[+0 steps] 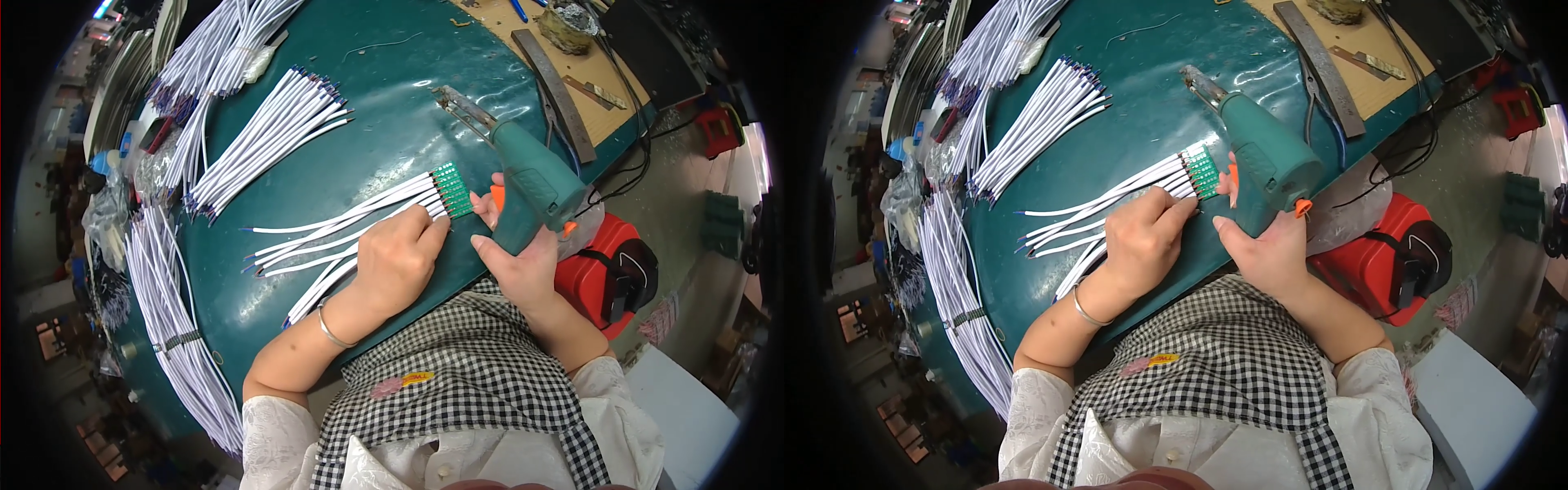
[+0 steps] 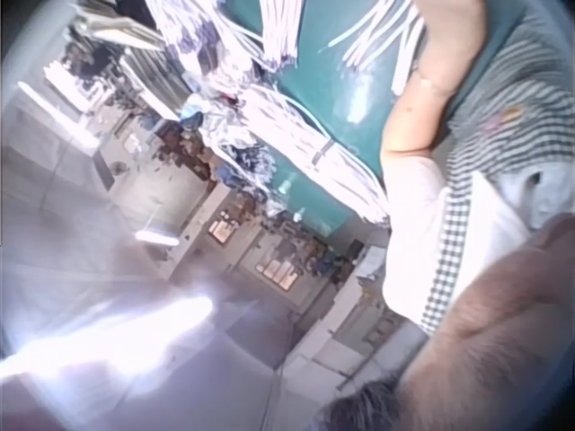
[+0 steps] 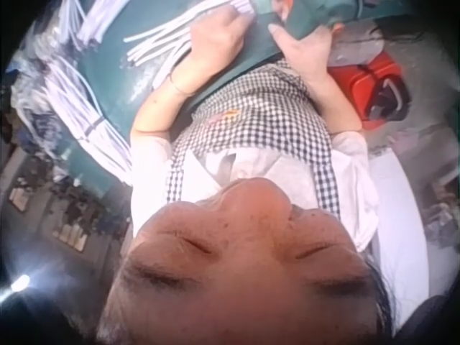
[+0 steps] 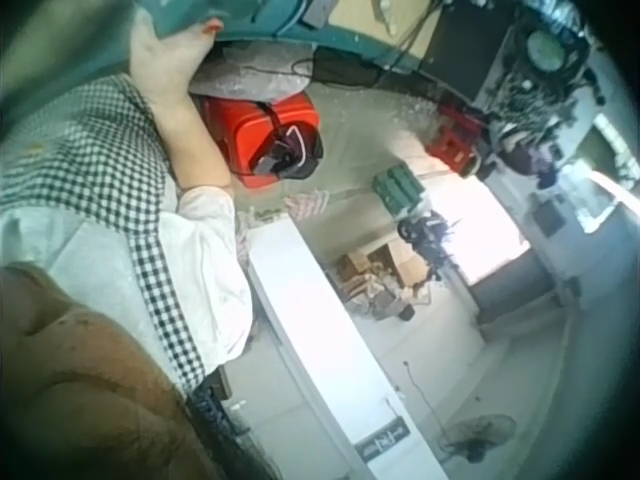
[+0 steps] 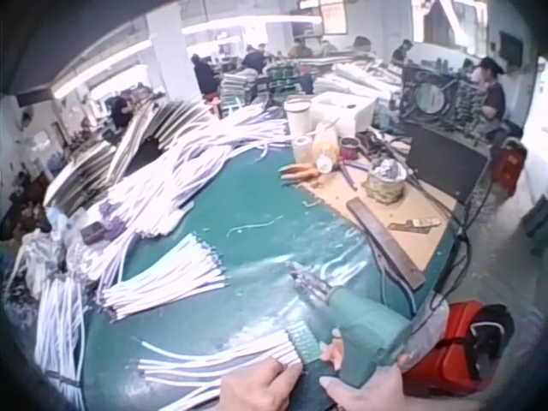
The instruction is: The person attaches wires to a circuit board by aligning the wire leads onto the board, soldering them using a soldering iron, and trimming the connections with pliers.
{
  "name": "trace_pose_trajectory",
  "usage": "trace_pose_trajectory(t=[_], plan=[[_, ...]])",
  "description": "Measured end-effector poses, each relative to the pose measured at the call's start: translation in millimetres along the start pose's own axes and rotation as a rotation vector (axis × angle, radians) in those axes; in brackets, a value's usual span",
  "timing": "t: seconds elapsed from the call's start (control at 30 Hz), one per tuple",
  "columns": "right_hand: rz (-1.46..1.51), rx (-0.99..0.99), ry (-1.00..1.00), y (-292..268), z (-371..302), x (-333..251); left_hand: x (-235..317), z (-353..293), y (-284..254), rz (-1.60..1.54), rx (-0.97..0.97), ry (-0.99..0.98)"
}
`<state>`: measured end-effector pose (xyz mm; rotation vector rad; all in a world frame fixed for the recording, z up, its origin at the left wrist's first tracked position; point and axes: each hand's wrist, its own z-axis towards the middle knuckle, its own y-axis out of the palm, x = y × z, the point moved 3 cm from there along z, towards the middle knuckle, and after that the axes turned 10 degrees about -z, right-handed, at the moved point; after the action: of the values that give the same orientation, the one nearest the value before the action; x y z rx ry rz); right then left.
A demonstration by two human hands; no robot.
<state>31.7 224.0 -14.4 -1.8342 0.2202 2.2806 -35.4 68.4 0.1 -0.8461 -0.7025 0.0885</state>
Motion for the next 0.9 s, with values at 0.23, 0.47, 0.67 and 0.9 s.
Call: trace_pose_trajectory(t=[0.23,0.47,0.67,0.9], plan=[[-0.111,-0.01,0.017,-9,-10,2,1,-2,1,0.018,-0.005,0.061],[0.021,0.056,0.047,-44,-33,0,-2,-4,2,0.01,-0.003,0.13],[-0.033,-0.041,0.036,-19,-13,9,-6,-6,3,-0.034,0.007,0.106],[-0.026,-0.055,0.004,-13,-11,6,-6,-5,5,-0.075,0.007,0.093]])
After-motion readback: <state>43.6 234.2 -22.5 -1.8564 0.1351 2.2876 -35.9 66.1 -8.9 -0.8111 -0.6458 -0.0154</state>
